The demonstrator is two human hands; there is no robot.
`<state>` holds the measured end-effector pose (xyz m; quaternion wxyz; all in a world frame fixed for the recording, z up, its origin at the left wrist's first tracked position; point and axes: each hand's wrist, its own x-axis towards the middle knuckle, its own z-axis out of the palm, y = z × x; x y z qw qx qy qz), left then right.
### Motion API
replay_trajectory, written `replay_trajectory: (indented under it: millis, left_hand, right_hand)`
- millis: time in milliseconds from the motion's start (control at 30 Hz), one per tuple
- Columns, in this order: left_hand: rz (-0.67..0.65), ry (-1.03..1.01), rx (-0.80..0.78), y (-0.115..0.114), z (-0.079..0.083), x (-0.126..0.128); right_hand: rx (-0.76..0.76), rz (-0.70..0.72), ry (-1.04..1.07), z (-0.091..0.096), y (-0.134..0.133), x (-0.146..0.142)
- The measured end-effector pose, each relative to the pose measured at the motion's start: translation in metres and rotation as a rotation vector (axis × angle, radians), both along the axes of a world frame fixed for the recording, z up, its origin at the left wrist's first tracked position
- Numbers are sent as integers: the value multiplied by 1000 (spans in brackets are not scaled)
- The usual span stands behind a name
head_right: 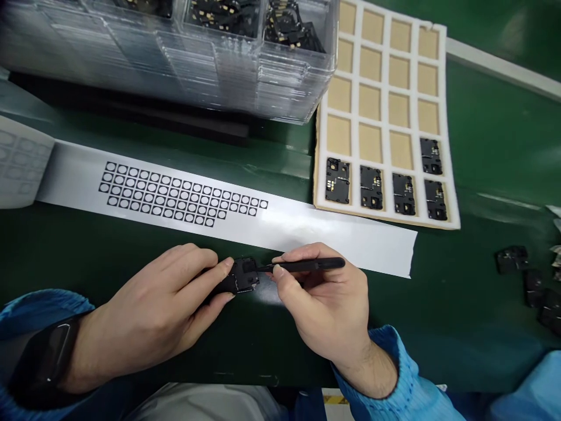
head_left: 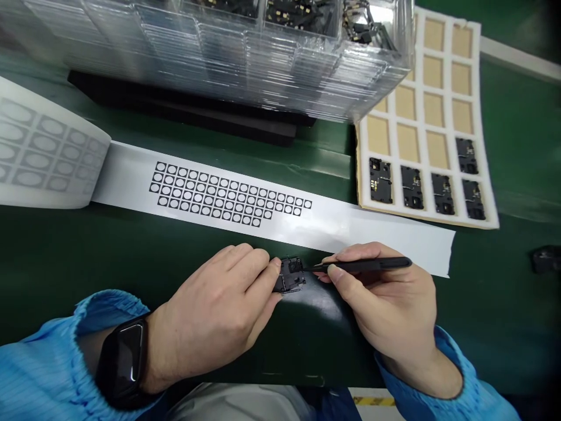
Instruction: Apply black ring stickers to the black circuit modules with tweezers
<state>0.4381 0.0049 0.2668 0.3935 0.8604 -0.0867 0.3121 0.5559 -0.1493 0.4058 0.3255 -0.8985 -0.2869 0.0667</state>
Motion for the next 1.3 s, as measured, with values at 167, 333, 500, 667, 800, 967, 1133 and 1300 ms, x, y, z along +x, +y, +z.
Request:
replay_trajectory:
  millis: [167, 333, 500, 667, 800, 967, 1133, 1300]
  left_hand:
    - [-6, 12, 9, 0, 0, 0]
    - [-6, 10, 9, 0, 0, -1]
    - [-9, 8, 5, 0, -1, -1]
    - [-8, 19, 14, 0, -1, 0]
    - [-9, 19, 14, 1, -1, 0]
    - [-8, 20, 11, 1, -1, -1]
    - [-10, 29, 18, 1, -1, -1]
    - [-6, 23, 22, 1, -1, 0]
  right_hand:
    - [-13, 13, -12, 2, 0, 0]
    - [-23, 19, -21, 2, -1, 0]
    - [-15, 20, -8, 1, 0, 1]
    - [-22, 20, -13, 2, -1, 0]
    - [-14, 9, 4, 2, -2, -1]
    - [-11, 15, 12, 2, -3, -1]
    - [-35, 29, -18, 3, -2, 0]
    - [-47, 33, -55, 3, 1, -1]
